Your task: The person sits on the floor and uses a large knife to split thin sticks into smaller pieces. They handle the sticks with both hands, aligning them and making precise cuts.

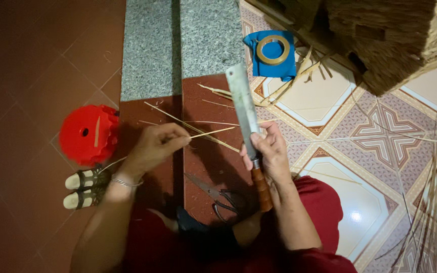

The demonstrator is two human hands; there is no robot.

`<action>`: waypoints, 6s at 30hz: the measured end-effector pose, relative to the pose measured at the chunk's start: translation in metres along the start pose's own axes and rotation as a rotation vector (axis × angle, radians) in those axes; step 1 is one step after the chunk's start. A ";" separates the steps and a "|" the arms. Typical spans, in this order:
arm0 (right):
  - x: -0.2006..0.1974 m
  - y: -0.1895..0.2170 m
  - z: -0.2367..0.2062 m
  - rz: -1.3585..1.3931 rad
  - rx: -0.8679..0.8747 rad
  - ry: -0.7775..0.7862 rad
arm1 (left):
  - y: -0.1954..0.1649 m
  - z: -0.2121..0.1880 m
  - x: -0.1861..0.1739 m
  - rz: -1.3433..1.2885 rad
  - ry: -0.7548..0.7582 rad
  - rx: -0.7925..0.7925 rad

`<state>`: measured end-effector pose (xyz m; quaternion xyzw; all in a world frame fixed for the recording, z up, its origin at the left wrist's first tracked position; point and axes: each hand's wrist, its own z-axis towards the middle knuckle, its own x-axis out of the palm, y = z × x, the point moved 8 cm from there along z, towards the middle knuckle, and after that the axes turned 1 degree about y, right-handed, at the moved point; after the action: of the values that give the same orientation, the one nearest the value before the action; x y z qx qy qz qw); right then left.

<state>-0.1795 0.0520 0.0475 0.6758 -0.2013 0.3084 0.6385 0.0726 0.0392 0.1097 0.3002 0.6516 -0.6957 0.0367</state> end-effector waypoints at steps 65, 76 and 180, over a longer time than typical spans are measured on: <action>-0.322 0.079 -0.065 0.567 -0.603 -0.572 | 0.131 0.184 0.157 0.597 -0.024 0.115; -0.352 0.097 -0.044 0.668 -0.658 -0.525 | 0.085 0.317 0.292 0.633 0.064 0.120; -0.066 0.028 -0.006 -0.037 -0.109 -0.139 | 0.011 -0.006 0.010 0.023 0.029 -0.104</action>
<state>-0.2471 0.0468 0.0239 0.6634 -0.2490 0.2373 0.6646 0.0715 0.0466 0.0952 0.3154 0.6838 -0.6560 0.0509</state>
